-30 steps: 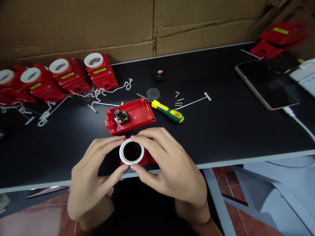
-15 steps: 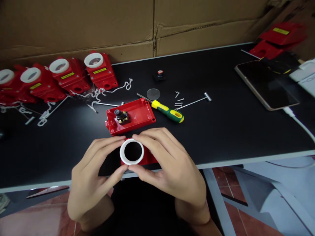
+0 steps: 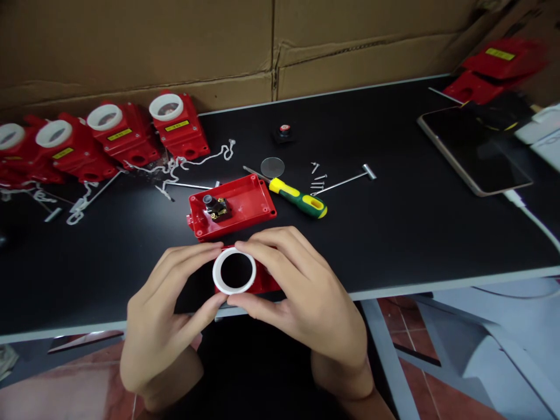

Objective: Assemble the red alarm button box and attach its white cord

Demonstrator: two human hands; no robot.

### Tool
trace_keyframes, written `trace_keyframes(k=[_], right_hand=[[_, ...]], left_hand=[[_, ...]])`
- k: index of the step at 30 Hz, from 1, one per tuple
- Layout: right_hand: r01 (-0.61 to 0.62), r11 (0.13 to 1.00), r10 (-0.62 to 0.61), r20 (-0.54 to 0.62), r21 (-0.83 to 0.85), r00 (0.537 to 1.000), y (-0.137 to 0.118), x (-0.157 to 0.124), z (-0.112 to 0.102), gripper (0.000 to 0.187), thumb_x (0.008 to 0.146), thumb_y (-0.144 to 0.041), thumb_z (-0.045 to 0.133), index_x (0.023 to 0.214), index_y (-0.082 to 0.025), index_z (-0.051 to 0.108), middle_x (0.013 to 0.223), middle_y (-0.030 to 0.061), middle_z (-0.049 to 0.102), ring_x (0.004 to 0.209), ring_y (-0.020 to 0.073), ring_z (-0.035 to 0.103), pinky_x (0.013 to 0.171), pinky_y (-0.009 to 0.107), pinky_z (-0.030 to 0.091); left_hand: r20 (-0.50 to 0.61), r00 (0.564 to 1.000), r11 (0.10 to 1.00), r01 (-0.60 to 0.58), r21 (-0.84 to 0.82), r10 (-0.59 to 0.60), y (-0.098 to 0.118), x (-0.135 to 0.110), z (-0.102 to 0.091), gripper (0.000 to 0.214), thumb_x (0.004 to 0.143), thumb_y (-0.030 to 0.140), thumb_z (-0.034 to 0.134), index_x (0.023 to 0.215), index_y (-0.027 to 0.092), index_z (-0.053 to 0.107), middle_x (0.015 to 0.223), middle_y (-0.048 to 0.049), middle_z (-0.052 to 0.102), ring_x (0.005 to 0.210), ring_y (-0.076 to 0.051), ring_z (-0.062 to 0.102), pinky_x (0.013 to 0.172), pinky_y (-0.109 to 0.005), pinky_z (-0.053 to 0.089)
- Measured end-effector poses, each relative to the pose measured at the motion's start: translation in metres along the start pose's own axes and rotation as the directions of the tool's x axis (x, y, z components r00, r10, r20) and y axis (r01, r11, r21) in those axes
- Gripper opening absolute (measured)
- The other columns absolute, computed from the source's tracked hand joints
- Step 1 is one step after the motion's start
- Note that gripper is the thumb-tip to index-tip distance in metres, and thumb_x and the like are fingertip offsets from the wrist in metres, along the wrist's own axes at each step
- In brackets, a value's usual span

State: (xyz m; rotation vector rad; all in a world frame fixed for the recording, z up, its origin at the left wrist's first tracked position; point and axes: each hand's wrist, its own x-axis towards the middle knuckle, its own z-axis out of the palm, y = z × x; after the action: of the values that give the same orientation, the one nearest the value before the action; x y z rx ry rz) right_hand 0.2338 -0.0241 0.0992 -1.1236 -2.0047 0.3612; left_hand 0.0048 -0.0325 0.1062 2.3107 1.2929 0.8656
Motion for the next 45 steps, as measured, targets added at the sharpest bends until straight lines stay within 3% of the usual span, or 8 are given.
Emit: trace_keyframes(k=[9,17,31,37,45], right_hand=[[0.003,1.0,-0.003,0.025,-0.012,1.0,0.0008,-0.0019,-0.0013,0.048,0.097,-0.046,0.078,0.133,-0.018,0.066,0.126,0.0047,0.068,0.119,0.0077,0.064,0.103,0.019,0.056],[0.037,0.999,-0.039,0.073,0.039,0.997,-0.001,-0.0025,-0.0036,0.046,0.096,-0.022,0.069,0.14,-0.014,0.062,0.136,0.0064,0.065,0.131,0.0092,0.06,0.117,0.02,0.051],[0.01,1.0,-0.01,0.062,0.001,0.998,0.0007,-0.0034,-0.0029,0.057,0.095,-0.042,0.08,0.143,-0.015,0.063,0.13,0.0062,0.063,0.125,0.0079,0.061,0.11,0.017,0.052],[0.051,0.996,-0.059,0.106,0.078,0.993,0.0018,-0.0027,-0.0047,0.05,0.096,-0.024,0.066,0.144,-0.01,0.06,0.144,0.0091,0.062,0.138,0.0107,0.058,0.122,0.021,0.048],[0.055,0.996,-0.061,0.093,0.068,0.994,0.0006,-0.0024,-0.0032,0.046,0.096,-0.023,0.066,0.141,-0.012,0.062,0.138,0.0075,0.065,0.135,0.0109,0.06,0.119,0.022,0.048]], left_hand=[[0.007,1.0,1.0,-0.004,0.009,0.004,-0.0004,0.0,-0.001,0.034,0.107,0.028,0.073,0.139,0.019,0.064,0.136,-0.0123,0.076,0.124,-0.024,0.07,0.111,-0.039,0.057],[0.015,1.0,1.0,-0.008,-0.006,0.008,-0.0012,-0.0007,-0.0016,0.036,0.106,0.026,0.075,0.14,0.018,0.065,0.138,-0.012,0.075,0.127,-0.024,0.069,0.114,-0.037,0.055],[0.018,0.999,0.999,-0.034,-0.016,0.035,-0.0022,-0.0002,-0.0009,0.034,0.107,0.025,0.072,0.139,0.016,0.065,0.137,-0.0115,0.075,0.126,-0.022,0.068,0.115,-0.034,0.054],[0.028,0.999,0.999,-0.026,-0.019,0.027,-0.0026,-0.0014,-0.0008,0.042,0.103,0.025,0.076,0.142,0.016,0.063,0.139,-0.0113,0.074,0.127,-0.023,0.067,0.115,-0.036,0.054],[0.014,0.999,0.999,-0.03,-0.018,0.03,-0.0023,-0.0013,-0.0007,0.042,0.1,0.023,0.076,0.139,0.016,0.065,0.137,-0.0105,0.074,0.125,-0.022,0.068,0.113,-0.035,0.056]])
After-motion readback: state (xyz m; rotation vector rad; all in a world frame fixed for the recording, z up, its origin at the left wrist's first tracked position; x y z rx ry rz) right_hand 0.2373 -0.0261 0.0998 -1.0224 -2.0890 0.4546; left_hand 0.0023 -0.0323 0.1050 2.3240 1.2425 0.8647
